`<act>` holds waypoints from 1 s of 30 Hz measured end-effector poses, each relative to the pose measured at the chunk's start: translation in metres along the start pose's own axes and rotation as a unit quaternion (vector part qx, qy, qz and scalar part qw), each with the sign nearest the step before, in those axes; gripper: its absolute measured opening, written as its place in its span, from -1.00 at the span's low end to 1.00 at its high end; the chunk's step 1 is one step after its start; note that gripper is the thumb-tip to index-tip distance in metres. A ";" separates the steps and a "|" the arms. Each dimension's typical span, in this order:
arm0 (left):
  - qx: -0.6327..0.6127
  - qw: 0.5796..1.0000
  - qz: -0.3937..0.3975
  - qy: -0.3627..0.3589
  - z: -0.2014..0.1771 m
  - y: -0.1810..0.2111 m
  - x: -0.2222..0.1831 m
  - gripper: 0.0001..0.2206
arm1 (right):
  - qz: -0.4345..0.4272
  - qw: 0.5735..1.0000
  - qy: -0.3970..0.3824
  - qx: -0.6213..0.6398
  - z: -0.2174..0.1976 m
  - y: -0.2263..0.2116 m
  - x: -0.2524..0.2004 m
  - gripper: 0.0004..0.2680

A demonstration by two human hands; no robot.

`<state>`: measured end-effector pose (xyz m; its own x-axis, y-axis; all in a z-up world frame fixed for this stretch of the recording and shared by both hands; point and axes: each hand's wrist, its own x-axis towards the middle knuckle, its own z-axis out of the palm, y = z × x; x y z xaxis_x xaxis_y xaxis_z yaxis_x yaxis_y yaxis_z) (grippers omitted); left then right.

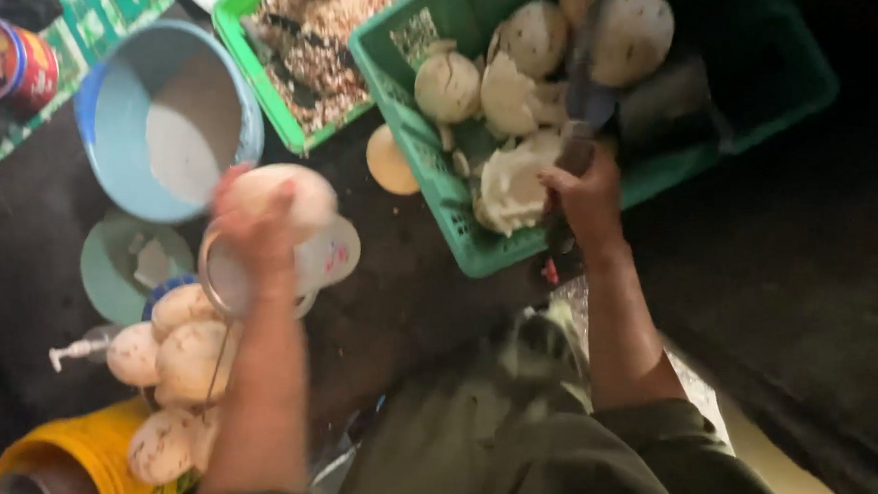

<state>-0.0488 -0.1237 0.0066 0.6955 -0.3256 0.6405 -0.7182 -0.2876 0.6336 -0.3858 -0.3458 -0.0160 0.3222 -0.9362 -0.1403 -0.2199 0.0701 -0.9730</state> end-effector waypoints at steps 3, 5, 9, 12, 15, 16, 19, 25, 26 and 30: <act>-0.141 0.989 0.029 -0.017 0.085 0.051 0.002 -0.34 | 0.018 0.991 0.023 0.130 -0.002 0.037 0.022 -0.84; -0.332 0.800 -0.443 -0.231 0.101 0.154 0.030 -0.17 | -0.008 0.988 0.065 0.140 -0.006 0.049 0.020 -0.80; -0.137 0.884 -0.279 -0.348 0.216 0.070 0.003 -0.19 | -0.037 0.982 0.114 0.143 -0.012 0.073 0.015 -0.72; 0.170 0.873 -0.002 -0.457 0.288 0.032 -0.022 -0.21 | -0.003 0.955 0.132 0.266 -0.006 0.054 0.008 -0.82; 0.296 0.774 0.095 -0.551 0.341 0.008 -0.036 -0.12 | -0.038 0.954 0.119 0.274 -0.006 0.046 0.008 -0.80; 0.309 0.770 0.113 -0.547 0.353 -0.006 -0.044 -0.13 | -0.039 0.952 0.113 0.281 -0.006 0.045 0.005 -0.78; 0.322 0.772 0.135 -0.530 0.355 -0.007 -0.055 -0.29 | -0.043 0.951 0.106 0.288 -0.008 0.046 -0.001 -0.76; 0.313 0.816 0.115 -0.472 0.348 0.003 -0.061 -0.58 | -0.042 0.951 0.123 0.280 -0.012 0.072 -0.006 -0.82; 0.334 0.794 0.070 -0.503 0.359 0.001 -0.060 -0.50 | -0.032 0.952 0.132 0.274 -0.013 0.088 0.002 -0.86; 0.229 0.861 0.117 -0.439 0.280 0.078 -0.027 -0.41 | -0.009 0.958 0.135 0.253 -0.005 0.040 -0.003 -0.82</act>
<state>-0.1300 -0.3893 -0.0825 0.3893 -0.9208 0.0251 -0.9100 -0.3802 0.1654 -0.4002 -0.3418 -0.0533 0.0558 -0.9892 -0.1357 0.2802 0.1460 -0.9488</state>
